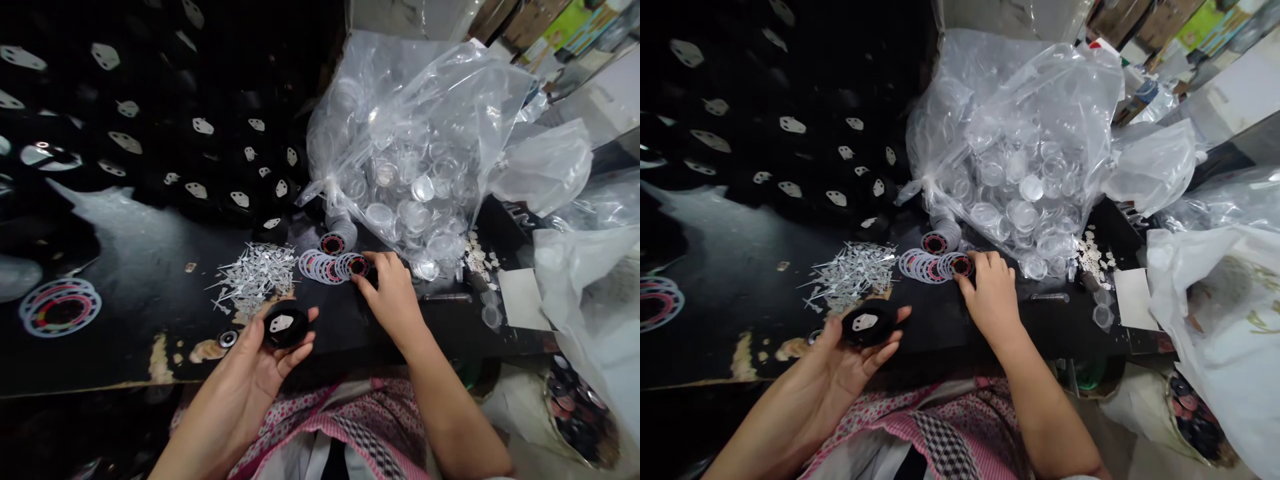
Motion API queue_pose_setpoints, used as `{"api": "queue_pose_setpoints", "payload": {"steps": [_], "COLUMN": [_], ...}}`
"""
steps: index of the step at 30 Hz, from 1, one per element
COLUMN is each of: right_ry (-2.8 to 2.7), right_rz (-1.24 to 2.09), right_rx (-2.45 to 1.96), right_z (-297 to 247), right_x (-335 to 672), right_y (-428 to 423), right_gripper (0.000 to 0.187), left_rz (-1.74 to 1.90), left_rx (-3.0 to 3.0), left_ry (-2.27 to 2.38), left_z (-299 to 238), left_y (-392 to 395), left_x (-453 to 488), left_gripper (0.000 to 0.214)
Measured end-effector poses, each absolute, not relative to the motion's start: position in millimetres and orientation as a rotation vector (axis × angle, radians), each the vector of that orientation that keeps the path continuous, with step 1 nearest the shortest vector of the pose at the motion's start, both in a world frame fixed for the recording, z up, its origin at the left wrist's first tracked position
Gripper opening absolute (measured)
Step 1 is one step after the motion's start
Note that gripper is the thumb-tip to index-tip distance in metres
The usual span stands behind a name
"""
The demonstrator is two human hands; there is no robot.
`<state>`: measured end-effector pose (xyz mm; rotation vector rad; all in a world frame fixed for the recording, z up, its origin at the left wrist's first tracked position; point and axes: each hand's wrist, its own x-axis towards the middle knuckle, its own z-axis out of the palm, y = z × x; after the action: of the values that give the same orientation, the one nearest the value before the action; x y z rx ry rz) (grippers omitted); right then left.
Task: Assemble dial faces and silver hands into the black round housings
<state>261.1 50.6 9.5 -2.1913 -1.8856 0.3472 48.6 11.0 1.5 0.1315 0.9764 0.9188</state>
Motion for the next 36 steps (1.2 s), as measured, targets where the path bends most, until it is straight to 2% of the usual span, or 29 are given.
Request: {"api": "queue_pose_setpoints", "payload": {"steps": [6, 11, 14, 17, 23, 27, 32, 36], "right_ry": [-1.712, -1.597, -1.537, -1.592, -1.505, -1.416, -1.54, -1.549], "right_rz": [0.501, 0.926, 0.956, 0.952, 1.127, 1.308, 1.215, 1.217], "right_rx": [-1.88, -1.556, -1.495, -1.447, -1.547, -1.538, -1.598, -1.648], "right_z": [7.5, 26.2, 37.5, 43.0, 42.2, 42.5, 44.5, 41.1], "right_x": [259.0, 243.7, 234.0, 223.6, 208.5, 211.0, 215.4, 214.5], "right_y": [46.5, 37.3, 33.3, 32.3, 32.1, 32.7, 32.0, 25.3], "right_gripper": [0.026, 0.02, 0.012, 0.014, 0.004, 0.007, 0.005, 0.013], "left_rz": [0.973, 1.005, 1.054, 1.027, 0.934, 0.895, 0.861, 0.872], "left_rx": [0.07, 0.131, 0.202, 0.281, 0.499, 0.581, 0.587, 0.629], "left_ry": [0.973, 0.907, 0.947, 0.987, 1.076, 1.031, 0.975, 1.011], "left_z": [4.8, 11.8, 11.6, 9.8, -0.7, -6.1, -5.0, -7.4], "left_y": [11.6, 16.6, 18.7, 16.0, 7.1, 5.7, 7.9, 5.4], "left_x": [50.9, 57.6, 60.5, 61.8, 60.1, 55.6, 53.1, 51.4], "left_gripper": [0.036, 0.034, 0.026, 0.024, 0.038, 0.036, 0.035, 0.037]}}
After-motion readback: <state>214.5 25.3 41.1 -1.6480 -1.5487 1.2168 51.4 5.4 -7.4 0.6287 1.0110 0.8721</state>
